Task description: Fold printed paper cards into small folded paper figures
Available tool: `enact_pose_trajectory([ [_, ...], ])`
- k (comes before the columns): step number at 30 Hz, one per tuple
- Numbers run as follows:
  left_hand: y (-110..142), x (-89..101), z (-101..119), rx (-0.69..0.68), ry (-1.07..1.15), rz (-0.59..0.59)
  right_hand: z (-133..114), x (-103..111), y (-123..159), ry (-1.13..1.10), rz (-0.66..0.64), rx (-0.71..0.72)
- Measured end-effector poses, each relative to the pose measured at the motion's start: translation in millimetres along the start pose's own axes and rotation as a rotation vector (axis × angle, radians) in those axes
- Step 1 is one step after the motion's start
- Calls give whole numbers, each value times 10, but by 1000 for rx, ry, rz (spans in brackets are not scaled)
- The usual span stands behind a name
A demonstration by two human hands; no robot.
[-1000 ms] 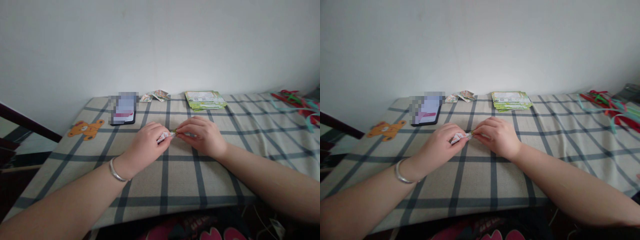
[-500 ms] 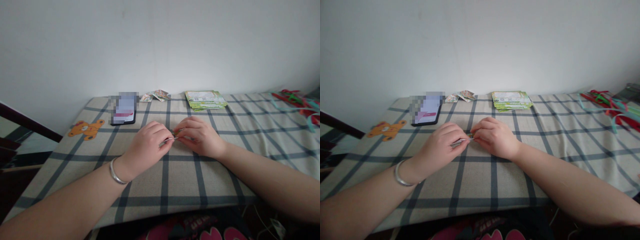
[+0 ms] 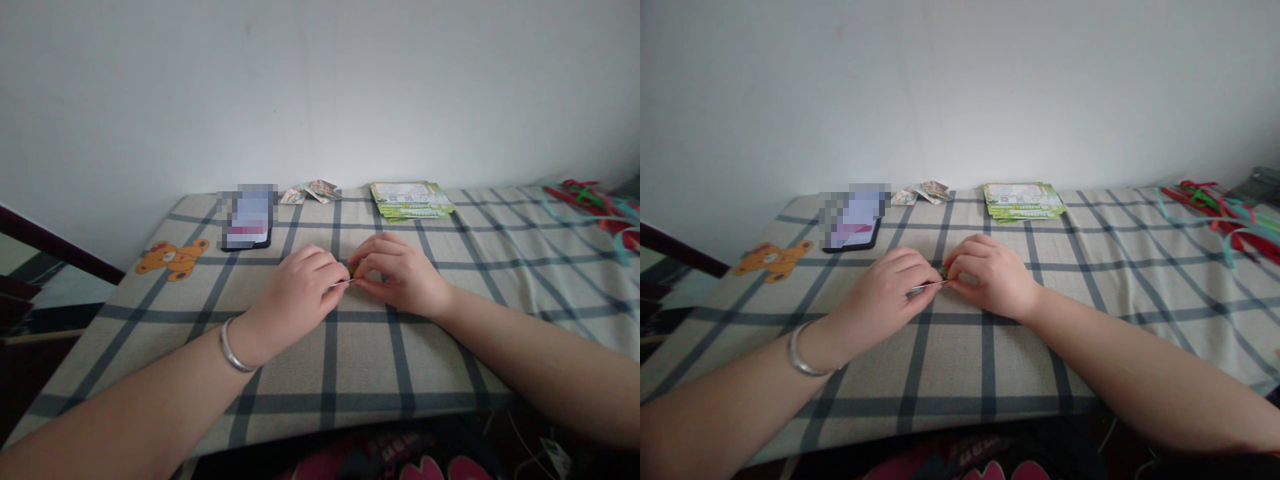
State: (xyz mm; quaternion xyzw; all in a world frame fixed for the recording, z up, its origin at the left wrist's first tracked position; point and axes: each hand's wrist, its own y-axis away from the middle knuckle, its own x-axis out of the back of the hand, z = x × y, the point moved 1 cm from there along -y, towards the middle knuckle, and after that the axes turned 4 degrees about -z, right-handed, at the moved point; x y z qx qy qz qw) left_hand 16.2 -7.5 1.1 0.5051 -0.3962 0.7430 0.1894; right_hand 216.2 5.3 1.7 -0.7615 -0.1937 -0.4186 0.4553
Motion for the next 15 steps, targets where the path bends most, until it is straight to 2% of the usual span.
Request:
enact_pose_trajectory([
  [3,-9,-3,-17,13,11,13,-1,-3,-6,-14,36,-15],
  [10,-8,-20,-37,1,49,32,-35,-27,-41,-76,23,-54],
  [15,-7,-18,-15,-22,68,47,-22,-49,-40,-103,35,-20],
])
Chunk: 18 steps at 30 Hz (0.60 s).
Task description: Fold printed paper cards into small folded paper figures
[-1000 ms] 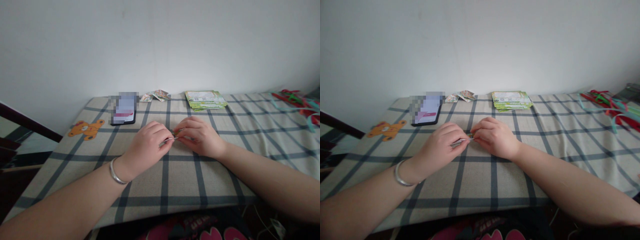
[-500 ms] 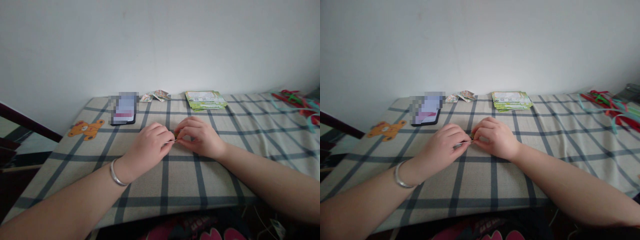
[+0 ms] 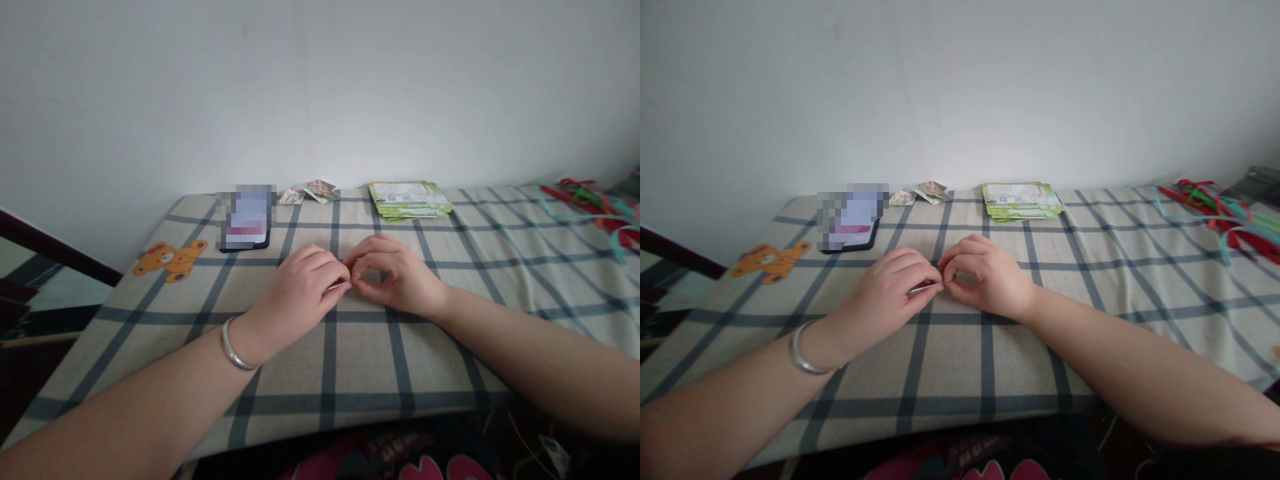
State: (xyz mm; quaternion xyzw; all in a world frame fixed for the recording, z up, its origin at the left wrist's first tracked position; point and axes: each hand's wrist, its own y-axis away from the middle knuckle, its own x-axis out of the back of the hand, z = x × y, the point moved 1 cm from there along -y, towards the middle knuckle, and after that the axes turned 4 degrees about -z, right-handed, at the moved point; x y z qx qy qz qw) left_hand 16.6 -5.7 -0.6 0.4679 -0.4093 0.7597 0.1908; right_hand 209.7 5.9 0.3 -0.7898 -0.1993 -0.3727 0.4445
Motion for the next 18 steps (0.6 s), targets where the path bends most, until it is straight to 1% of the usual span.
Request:
enact_pose_trajectory([
  [3,-4,1,12,-11,-2,-6,15,-2,6,-6,0,9],
  [18,-25,27,40,-4,14,42,-13,8,-19,-25,-16,4],
])
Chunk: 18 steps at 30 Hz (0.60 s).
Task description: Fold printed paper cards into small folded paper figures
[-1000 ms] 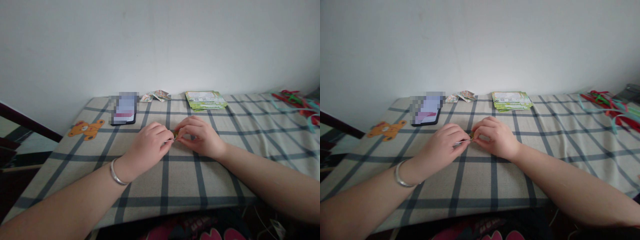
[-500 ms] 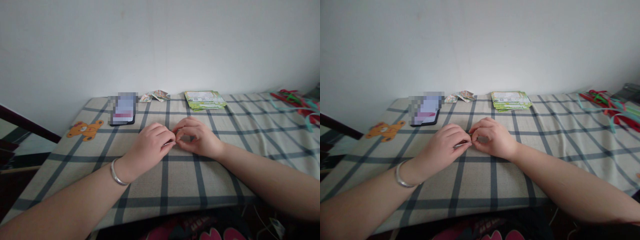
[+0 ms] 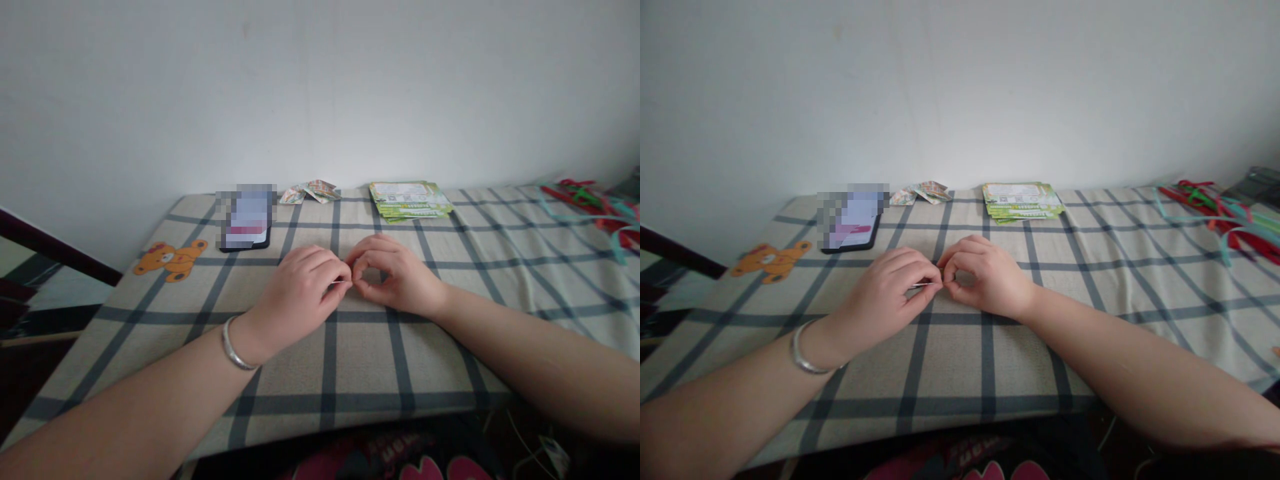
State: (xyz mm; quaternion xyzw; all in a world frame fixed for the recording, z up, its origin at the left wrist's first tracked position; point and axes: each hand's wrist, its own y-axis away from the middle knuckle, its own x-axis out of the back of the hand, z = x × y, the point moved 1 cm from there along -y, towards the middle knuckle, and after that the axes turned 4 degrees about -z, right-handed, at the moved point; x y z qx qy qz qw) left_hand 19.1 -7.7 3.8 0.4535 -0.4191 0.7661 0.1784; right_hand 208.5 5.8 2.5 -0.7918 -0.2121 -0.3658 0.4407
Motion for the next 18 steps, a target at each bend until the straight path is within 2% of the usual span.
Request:
enact_pose_trajectory([
  [18,7,44,-28,34,1,23,101,13,45,55,15,-20],
])
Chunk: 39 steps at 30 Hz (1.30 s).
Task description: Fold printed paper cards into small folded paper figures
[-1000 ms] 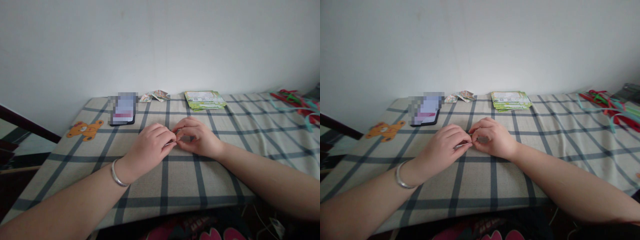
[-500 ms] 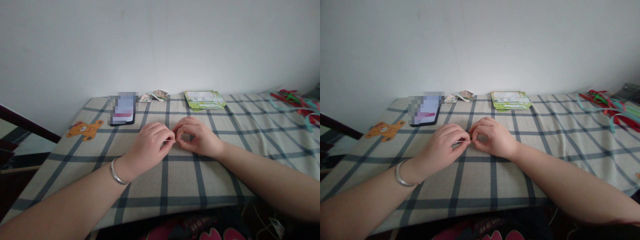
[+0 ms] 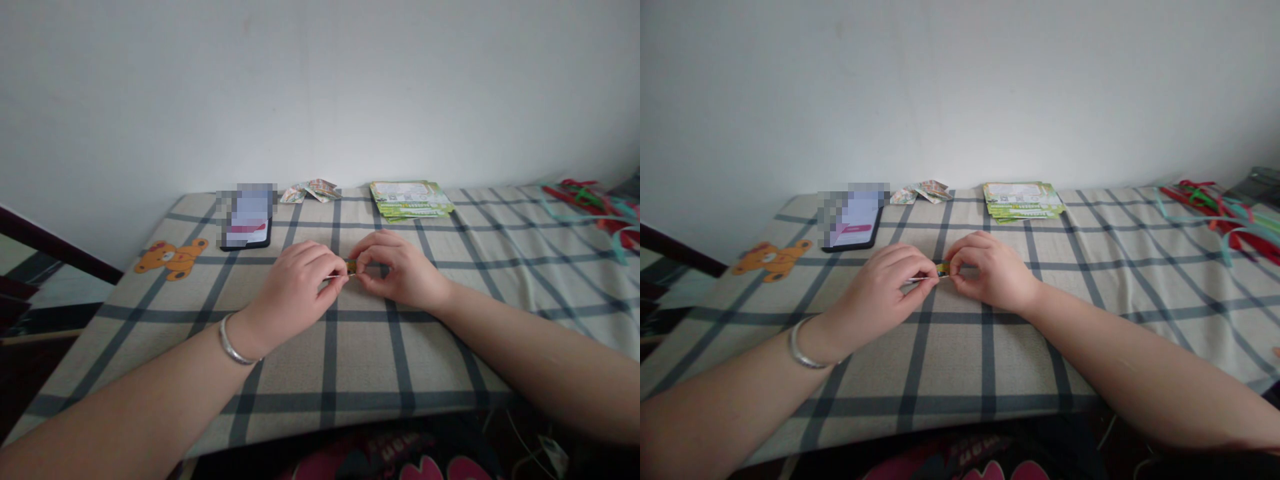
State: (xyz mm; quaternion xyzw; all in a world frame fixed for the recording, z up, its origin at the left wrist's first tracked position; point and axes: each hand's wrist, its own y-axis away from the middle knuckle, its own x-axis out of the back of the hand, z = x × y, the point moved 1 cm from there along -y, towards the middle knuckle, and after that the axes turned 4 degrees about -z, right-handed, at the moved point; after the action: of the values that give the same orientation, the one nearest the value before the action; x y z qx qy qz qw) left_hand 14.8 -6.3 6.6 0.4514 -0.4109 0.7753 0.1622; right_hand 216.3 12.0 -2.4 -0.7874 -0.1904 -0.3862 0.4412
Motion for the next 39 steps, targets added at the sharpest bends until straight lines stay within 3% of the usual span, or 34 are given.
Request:
enact_pose_trajectory([
  [14,12,-58,-108,60,62,-1,31,26,11,71,-5,-109],
  [26,16,-52,-79,9,62,-18,-53,23,6,128,-79,-56],
  [39,8,-35,-175,59,-18,-3,9,44,12,154,-73,-115],
])
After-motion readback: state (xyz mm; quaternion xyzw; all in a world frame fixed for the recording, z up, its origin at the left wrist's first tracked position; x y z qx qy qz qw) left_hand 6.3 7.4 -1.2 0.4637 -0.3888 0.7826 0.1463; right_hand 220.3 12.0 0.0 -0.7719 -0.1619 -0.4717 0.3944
